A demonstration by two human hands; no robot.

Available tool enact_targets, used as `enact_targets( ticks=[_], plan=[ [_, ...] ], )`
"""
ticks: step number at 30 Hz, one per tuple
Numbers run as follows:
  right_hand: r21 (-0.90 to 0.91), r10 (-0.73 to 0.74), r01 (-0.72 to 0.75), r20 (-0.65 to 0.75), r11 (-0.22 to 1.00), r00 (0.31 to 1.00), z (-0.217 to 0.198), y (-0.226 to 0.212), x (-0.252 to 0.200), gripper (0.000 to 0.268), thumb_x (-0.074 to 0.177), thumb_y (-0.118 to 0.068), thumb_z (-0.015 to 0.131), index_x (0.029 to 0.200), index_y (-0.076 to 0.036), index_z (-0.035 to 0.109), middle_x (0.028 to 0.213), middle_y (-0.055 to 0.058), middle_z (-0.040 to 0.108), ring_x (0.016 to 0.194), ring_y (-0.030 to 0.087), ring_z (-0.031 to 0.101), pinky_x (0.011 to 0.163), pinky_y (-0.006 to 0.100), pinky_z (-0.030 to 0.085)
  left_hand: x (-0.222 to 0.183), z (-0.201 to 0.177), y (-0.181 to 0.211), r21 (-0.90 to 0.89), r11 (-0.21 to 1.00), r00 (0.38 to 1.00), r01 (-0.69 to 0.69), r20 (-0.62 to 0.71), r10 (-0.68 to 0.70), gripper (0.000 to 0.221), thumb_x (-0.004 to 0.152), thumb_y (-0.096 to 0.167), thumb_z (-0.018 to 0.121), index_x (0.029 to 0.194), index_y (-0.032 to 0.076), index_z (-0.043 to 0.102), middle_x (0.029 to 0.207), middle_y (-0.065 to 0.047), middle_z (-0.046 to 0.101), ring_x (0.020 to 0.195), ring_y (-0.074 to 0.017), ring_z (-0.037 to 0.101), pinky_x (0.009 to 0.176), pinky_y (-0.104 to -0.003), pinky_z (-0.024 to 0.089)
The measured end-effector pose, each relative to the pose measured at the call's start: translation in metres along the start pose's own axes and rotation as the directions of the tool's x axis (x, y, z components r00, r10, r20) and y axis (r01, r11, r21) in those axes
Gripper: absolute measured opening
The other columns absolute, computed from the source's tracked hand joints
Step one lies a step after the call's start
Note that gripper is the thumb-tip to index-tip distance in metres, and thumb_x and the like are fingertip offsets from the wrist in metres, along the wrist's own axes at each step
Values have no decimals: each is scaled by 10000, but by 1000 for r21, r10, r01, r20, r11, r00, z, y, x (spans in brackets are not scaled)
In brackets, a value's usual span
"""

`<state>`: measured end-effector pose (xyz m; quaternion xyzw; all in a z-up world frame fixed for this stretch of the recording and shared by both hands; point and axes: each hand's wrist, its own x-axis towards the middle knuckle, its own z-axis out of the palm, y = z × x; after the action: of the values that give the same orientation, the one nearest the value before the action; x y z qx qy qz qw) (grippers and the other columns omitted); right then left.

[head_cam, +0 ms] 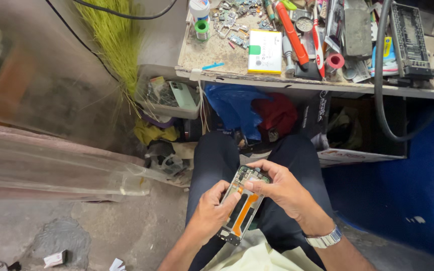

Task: The person disassembles a smartphone, removes the battery, and uses a screwdriver to unscrew internal components. They then reassemble the phone by placing the back cover and securing it with screws.

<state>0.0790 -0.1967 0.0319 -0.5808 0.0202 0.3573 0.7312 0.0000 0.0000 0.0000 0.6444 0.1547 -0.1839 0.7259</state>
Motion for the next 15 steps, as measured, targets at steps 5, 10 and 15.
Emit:
enact_targets(
  ticks=[5, 10, 15],
  plan=[
    [-4, 8, -8, -9, 1000, 1000, 1, 2, 1, 398, 845, -95, 788, 1210, 0, 660, 1003, 54, 750, 885, 95, 696, 782, 276, 577, -4, 4, 18, 208, 978, 997, 16, -78, 0, 246, 932, 275, 663, 914, 30, 675, 641, 9, 592, 579, -37, 509, 501, -269, 422],
    [-41, 18, -19, -23, 999, 1000, 0, 0, 0, 382, 844, -84, 784, 1195, -2, 658, 1003, 48, 747, 884, 90, 693, 784, 265, 575, -5, 5, 28, 262, 965, 997, -8, -72, 28, 268, 930, 292, 680, 871, 32, 661, 607, -12, 574, 557, -69, 507, 494, -301, 422],
    [-125, 11, -20, -78, 992, 997, 3, 1, 2, 341, 842, -52, 796, 1146, 15, 657, 961, 16, 705, 851, 56, 641, 762, 230, 538, -10, 11, 31, 517, 852, 974, -87, -137, 182, 261, 897, 331, 686, 861, 74, 651, 627, -139, 653, 554, -283, 653, 550, -414, 478]
  ],
)
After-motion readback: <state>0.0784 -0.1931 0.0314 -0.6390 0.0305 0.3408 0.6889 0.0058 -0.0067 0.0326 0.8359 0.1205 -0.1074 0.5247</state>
